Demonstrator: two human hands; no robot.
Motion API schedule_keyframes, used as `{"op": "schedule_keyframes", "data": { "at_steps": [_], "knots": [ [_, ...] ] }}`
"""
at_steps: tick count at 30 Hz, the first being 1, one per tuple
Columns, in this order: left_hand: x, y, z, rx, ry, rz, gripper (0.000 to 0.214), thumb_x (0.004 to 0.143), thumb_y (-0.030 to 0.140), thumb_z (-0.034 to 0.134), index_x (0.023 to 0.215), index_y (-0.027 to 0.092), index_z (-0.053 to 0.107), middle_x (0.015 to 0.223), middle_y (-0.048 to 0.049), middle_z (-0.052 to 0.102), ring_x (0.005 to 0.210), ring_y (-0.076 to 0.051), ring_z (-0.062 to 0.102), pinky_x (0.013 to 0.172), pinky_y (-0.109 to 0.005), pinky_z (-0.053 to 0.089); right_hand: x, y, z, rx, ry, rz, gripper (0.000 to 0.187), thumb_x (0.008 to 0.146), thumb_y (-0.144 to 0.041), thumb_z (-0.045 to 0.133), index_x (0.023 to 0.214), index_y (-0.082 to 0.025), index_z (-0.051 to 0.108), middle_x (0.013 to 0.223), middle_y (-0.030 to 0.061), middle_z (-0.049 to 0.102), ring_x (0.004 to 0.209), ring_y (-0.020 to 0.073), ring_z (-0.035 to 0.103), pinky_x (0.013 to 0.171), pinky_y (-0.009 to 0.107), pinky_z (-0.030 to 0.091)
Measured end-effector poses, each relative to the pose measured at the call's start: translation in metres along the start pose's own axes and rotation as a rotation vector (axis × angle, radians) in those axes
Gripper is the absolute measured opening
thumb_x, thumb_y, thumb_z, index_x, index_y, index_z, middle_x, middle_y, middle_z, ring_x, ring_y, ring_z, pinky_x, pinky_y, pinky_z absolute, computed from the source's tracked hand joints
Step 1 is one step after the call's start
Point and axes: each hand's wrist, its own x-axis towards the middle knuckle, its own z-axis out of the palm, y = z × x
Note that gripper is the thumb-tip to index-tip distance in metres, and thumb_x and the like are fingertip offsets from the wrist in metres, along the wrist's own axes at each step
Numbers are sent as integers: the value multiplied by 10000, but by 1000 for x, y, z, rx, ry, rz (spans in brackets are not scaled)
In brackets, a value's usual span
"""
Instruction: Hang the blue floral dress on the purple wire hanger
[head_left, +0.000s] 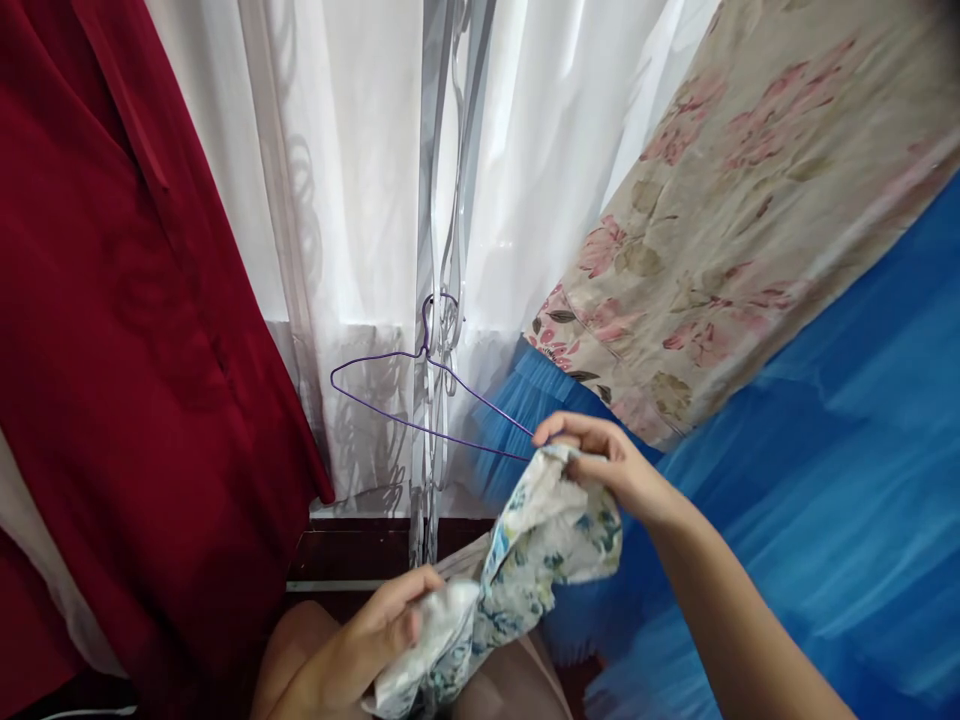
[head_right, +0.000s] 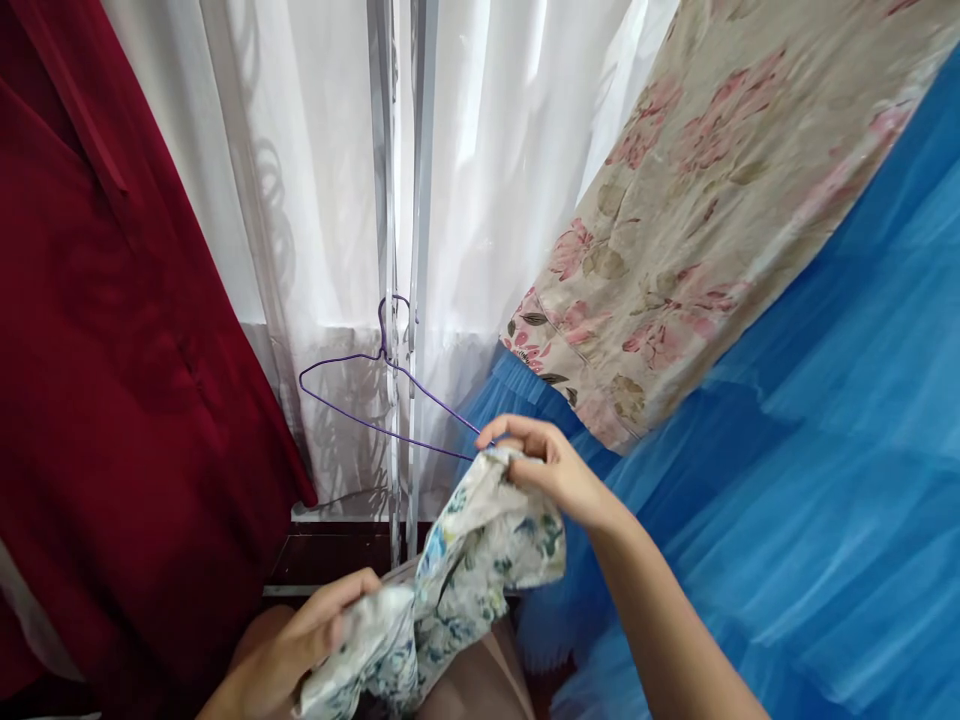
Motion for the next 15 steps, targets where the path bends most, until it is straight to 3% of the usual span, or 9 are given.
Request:
{"op": "schedule_keyframes", "data": {
  "at_steps": [3,6,9,11,15],
  "knots": [
    [2,22,-5,78,118,7,569,730,607,747,1092,178,651,919,-61,616,845,-205,547,759,-284,451,43,-10,-10,-101,117,-128,258,724,-183,714,982,-183,695,719,-13,644,575,98,543,537,200,398],
    [5,42,-24,177,260,64,351,825,473,701,962,152,658,857,-42,620,797,-189,550,688,-252,431,86,-2,-4,-156,172,-200,257,713,-302,789,927,-177,721,825,3,663,683,113,573,627,219,439],
    [6,61,-62,152,374,151,269,827,409,676,844,145,626,758,-14,596,686,-152,523,596,-227,383,110,9,10,-107,40,-96,389,779,-428,758,1070,-173,723,811,13,669,674,124,583,621,235,446],
    [5,71,-95,252,391,175,222,812,361,651,770,151,593,678,10,545,616,-129,478,551,-219,339,112,14,16,-39,-41,-20,458,788,-455,757,1146,-173,709,789,16,684,645,127,597,605,239,453],
    [4,81,-159,891,284,125,252,874,326,526,683,171,580,669,2,546,652,-152,498,642,-257,387,102,13,17,86,-29,49,454,755,-445,801,1116,-182,722,751,11,713,591,126,615,576,235,461]
  ]
}}
